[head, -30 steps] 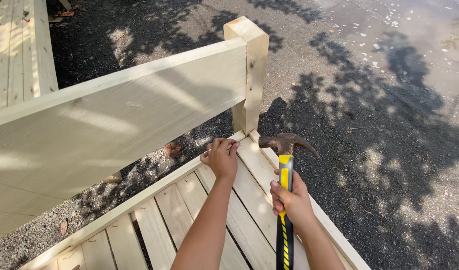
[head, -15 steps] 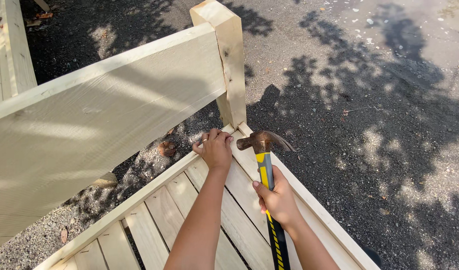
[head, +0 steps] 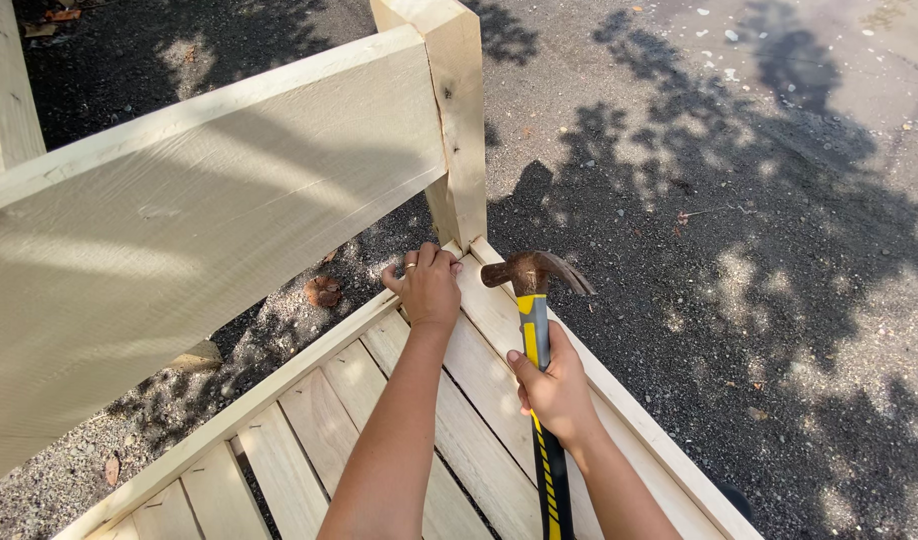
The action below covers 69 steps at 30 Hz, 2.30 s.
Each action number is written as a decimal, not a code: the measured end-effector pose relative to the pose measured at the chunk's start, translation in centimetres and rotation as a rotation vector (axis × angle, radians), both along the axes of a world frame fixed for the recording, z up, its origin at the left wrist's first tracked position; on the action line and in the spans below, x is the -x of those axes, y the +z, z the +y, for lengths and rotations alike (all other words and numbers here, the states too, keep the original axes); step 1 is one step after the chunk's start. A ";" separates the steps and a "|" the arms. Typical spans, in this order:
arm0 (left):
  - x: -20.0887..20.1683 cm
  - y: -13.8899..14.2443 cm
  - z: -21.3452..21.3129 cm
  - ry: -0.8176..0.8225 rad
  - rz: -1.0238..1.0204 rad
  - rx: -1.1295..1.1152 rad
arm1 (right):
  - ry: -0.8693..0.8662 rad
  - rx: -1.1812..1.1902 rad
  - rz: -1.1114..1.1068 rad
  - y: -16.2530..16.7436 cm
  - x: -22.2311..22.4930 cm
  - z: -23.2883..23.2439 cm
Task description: The person sits on an unfinished wooden bed frame outdoors and hammers nails into the wooden slats to fasten them. They take nails from a small cardboard nail box, position each nail on a slat, and drive it in with a claw hammer, working across the slatted surface.
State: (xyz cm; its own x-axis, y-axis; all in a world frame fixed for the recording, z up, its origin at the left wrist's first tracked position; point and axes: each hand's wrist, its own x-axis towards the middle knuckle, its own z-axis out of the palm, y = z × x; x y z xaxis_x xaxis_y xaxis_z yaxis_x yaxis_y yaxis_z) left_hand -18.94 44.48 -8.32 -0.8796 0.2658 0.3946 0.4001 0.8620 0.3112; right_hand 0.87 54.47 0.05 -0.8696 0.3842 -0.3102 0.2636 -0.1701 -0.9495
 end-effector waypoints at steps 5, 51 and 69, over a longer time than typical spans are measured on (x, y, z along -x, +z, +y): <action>0.2 0.4 -0.5 -0.060 -0.009 -0.044 | 0.004 -0.024 -0.014 0.1 0.0 -0.3; -0.1 -0.4 -1.0 -0.092 0.047 -0.198 | 0.079 -0.719 -0.162 0.2 4.9 -1.3; -0.2 -0.2 -0.9 -0.071 0.019 -0.173 | 0.118 -0.771 -0.180 1.4 5.8 -2.0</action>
